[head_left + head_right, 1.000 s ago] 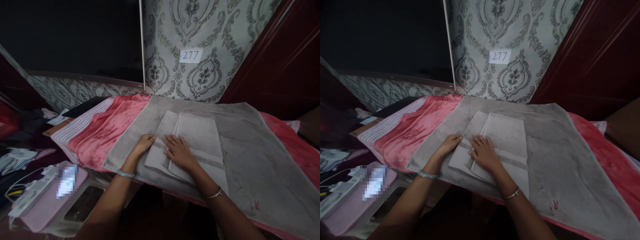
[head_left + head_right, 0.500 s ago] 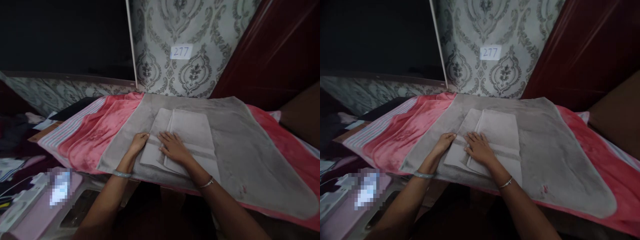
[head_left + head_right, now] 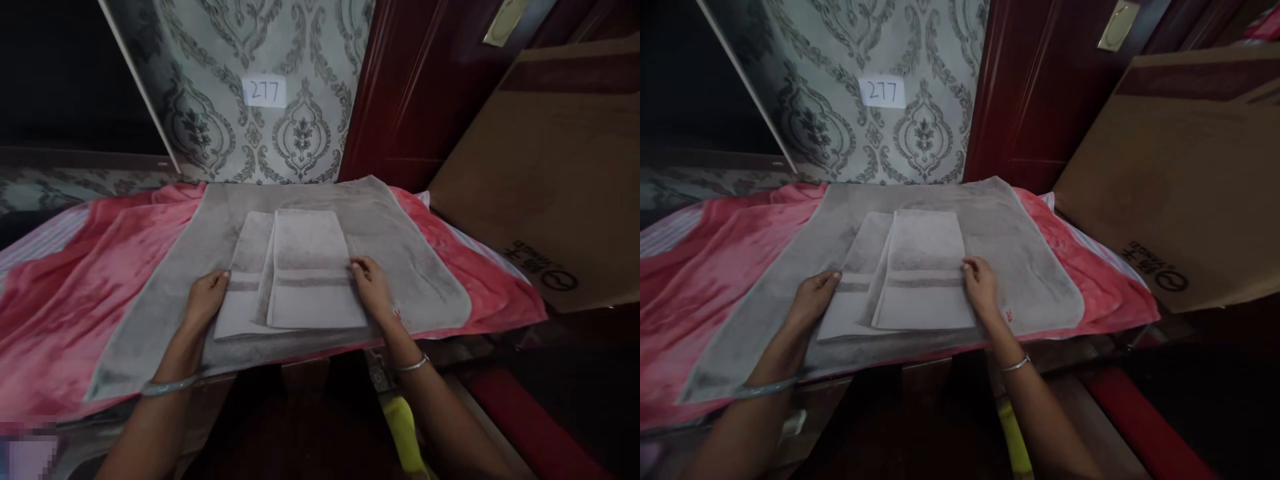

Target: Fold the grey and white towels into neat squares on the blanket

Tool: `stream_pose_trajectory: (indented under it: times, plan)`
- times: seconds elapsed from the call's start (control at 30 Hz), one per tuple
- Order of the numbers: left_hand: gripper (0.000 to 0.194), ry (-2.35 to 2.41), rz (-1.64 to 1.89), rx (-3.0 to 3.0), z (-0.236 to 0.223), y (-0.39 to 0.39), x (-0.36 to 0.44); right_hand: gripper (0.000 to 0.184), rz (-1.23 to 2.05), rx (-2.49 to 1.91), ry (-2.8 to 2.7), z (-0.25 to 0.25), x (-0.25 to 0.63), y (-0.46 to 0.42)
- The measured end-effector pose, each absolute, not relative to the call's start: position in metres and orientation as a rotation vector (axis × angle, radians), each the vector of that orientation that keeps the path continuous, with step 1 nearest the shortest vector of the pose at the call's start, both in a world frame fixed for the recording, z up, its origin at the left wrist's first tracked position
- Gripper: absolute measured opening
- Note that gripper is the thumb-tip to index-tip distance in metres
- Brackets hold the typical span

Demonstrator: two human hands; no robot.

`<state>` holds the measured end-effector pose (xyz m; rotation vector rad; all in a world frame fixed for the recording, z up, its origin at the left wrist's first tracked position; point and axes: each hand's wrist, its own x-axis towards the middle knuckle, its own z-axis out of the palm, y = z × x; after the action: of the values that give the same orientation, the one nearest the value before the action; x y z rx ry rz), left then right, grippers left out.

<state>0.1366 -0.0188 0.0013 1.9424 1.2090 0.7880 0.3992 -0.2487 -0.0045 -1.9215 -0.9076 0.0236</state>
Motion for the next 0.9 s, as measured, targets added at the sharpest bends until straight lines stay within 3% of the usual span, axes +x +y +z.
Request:
stream_pose_trajectory:
  times: [0.17, 0.43, 0.57, 0.67, 0.77, 0.9]
  plan:
    - [0.036, 1.245, 0.776, 1.924, 0.012, -0.026, 0.140, 0.049, 0.301, -1.972, -0.760, -0.021, 0.423, -0.269]
    - [0.040, 1.308, 0.625, 2.202, 0.032, -0.030, 0.138, 0.029, 0.165, -2.256, -0.900, -0.012, 0.429, -0.252]
    - [0.035, 1.401, 0.807, 2.493, 0.040, -0.040, 0.157, 0.029, 0.087, -2.355, -0.950, -0.016, 0.428, -0.249]
    - [0.044, 0.973, 0.808, 2.746, 0.035, -0.056, 0.181, 0.030, 0.077, -2.381, -0.957, -0.017, 0.428, -0.249]
    - [0.057, 0.521, 0.561, 2.896, 0.018, -0.071, 0.200, 0.032, 0.112, -2.384, -0.956, -0.016, 0.427, -0.249]
    - [0.063, 0.474, 0.358, 2.951, -0.002, -0.074, 0.206, 0.031, 0.105, -2.321, -0.967, -0.019, 0.426, -0.251]
